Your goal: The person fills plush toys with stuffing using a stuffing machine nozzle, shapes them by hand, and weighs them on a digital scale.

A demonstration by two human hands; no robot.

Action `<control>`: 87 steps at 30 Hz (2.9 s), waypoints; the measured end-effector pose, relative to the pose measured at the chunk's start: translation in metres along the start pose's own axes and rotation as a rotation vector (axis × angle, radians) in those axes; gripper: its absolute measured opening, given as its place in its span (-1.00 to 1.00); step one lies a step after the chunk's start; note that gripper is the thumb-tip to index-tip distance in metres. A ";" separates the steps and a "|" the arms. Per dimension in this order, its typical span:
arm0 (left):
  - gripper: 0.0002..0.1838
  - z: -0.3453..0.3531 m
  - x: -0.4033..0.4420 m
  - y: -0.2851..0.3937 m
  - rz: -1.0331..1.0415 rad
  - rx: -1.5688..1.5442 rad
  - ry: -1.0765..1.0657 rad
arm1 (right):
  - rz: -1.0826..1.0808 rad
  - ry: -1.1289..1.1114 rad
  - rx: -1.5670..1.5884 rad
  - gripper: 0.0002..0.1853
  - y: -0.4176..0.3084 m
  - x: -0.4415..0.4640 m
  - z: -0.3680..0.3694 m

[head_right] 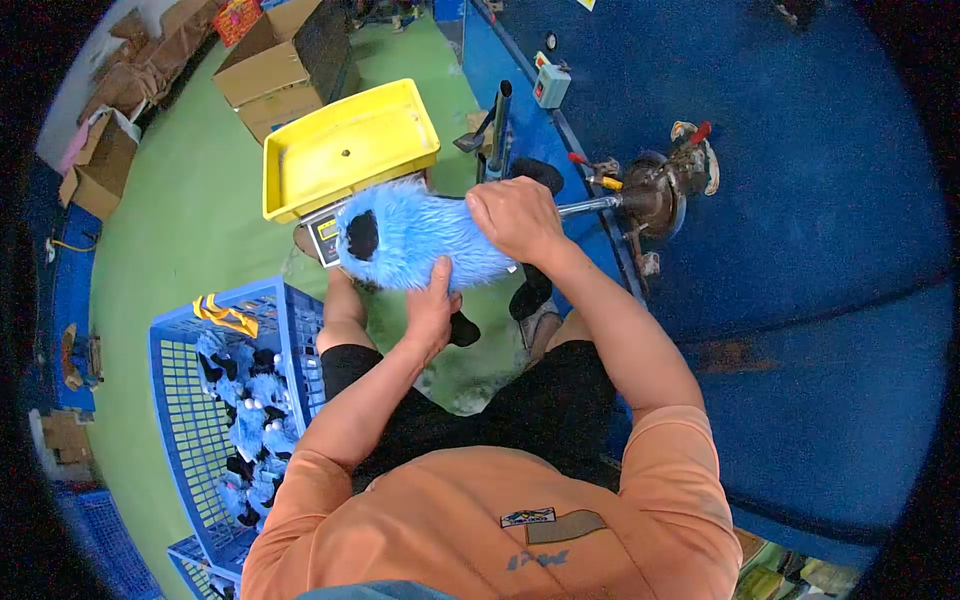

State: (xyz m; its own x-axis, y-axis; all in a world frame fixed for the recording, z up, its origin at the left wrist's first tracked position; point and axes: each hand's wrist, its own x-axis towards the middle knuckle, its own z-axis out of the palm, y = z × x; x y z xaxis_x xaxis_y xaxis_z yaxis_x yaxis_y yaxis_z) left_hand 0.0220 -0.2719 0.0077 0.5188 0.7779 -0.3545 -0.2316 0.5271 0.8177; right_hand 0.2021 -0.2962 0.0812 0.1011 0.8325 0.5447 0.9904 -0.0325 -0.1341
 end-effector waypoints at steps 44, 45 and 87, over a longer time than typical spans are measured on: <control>-0.64 -0.092 0.145 0.241 0.355 -0.159 -0.139 | 0.357 -0.039 -0.003 -0.67 0.022 0.002 -0.010; -0.64 -0.095 0.153 0.238 0.356 -0.157 -0.146 | 0.359 -0.039 0.002 -0.67 0.022 0.002 -0.010; -0.65 -0.182 0.126 0.123 0.573 0.531 0.346 | 0.568 -0.386 0.084 -0.64 0.041 0.025 -0.020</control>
State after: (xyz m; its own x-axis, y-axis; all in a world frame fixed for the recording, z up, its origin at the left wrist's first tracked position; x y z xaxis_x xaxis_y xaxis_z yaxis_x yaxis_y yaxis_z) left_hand -0.0908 -0.0472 -0.0191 0.1384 0.9817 0.1311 0.0794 -0.1430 0.9865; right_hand 0.2467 -0.2883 0.1061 0.5459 0.8369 0.0395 0.7817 -0.4917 -0.3836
